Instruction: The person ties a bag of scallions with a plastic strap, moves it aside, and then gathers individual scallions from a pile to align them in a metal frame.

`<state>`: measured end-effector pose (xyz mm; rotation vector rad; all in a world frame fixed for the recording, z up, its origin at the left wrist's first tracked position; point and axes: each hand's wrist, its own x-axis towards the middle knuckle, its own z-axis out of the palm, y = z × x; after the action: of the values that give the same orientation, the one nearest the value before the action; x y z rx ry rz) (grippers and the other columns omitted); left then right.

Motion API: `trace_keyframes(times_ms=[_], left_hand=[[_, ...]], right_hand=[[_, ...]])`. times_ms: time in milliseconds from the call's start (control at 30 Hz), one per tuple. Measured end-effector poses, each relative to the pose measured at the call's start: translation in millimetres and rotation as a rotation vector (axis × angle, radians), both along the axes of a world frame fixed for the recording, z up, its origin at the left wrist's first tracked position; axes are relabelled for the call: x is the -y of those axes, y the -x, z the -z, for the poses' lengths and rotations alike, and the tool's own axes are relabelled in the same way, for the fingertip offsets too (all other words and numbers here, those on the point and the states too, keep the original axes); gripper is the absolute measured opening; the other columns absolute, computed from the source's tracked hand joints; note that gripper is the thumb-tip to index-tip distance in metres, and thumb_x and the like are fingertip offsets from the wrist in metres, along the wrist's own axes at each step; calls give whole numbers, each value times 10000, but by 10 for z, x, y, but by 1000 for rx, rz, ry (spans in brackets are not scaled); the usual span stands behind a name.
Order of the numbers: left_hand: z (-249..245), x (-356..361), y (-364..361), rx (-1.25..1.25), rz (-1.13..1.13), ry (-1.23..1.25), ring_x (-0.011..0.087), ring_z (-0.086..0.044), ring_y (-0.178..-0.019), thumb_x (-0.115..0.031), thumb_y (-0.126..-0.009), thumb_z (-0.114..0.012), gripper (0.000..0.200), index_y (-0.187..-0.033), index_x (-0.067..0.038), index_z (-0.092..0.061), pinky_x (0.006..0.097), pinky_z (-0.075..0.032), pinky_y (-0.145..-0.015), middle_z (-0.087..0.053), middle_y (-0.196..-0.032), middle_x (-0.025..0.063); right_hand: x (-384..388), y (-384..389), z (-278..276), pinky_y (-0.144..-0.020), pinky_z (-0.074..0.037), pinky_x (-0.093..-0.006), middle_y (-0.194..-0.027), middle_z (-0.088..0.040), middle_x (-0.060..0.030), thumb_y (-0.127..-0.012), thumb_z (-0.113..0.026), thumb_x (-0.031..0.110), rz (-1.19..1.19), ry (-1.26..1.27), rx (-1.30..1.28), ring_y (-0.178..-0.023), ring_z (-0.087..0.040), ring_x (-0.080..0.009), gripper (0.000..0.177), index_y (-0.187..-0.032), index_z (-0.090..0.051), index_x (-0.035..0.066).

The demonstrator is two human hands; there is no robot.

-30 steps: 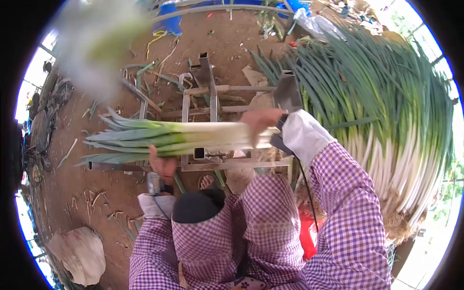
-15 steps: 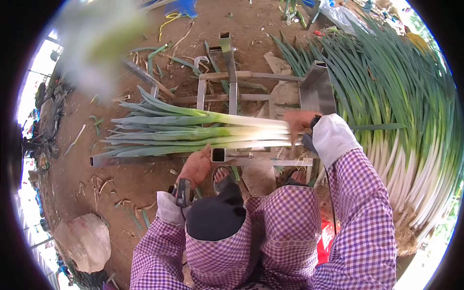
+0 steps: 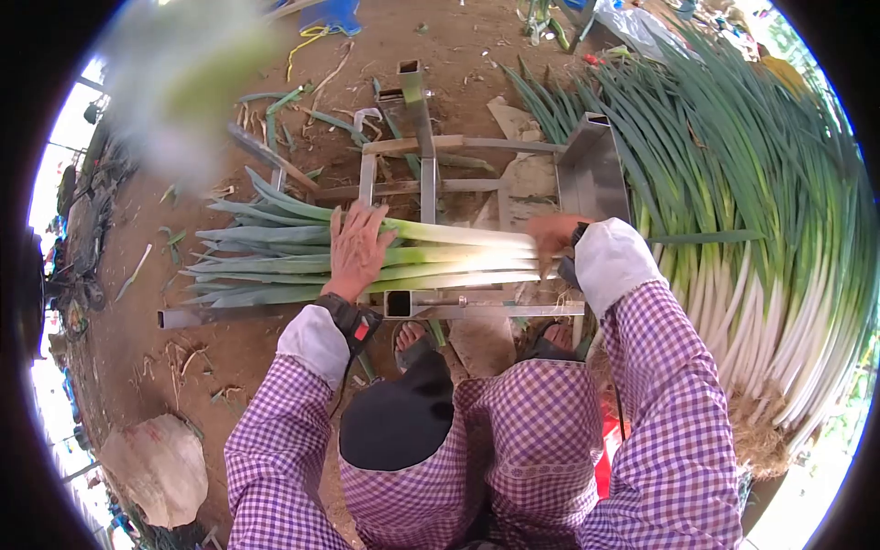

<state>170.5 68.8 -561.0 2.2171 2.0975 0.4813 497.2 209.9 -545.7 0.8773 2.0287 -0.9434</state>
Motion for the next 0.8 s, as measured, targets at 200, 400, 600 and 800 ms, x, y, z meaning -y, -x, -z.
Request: trace_keyframes(times_ms=[200,400,600,800], left_hand=[[42,240,-86,-81,-40,-58,280,-538,-1201,-351,-926,-627,392,-1179,-52,-639,517,-259,-1157,-632,-1176,94],[178,181,-163,-163,-86,-109,262,-557,-1153,-403,-938,-602,358,-1111,-96,-664,517,-292,-1142,-644,-1103,75],[293,172,-138,-240,-83,-131,268,-555,-1168,-419,-937,-597,353,-1075,-100,-662,518,-291,-1146,-660,-1083,79],[286,177,-157,-304,-67,-98,273,-554,-1174,-391,-959,-591,336,-1122,-107,-666,506,-318,-1134,-661,-1099,88]], right_hand=[[-52,-165,563,-783,-506,-423,-1062,-702,-175,-551,-905,141,116,102,-208,-943,-639,-274,673,-1155,-640,3],[10,-156,366,-720,-477,-419,-998,-677,-152,-652,-819,74,241,17,-39,-856,-607,-234,469,-1078,-651,-30],[305,32,77,-847,-504,-474,-1094,-686,-203,-739,-818,216,73,-227,-212,-982,-666,-370,674,-1330,-529,71],[1372,269,211,-1209,-200,-545,-1518,-420,-172,-866,-707,361,202,-876,-520,-1420,-394,-318,811,-1535,-323,109]])
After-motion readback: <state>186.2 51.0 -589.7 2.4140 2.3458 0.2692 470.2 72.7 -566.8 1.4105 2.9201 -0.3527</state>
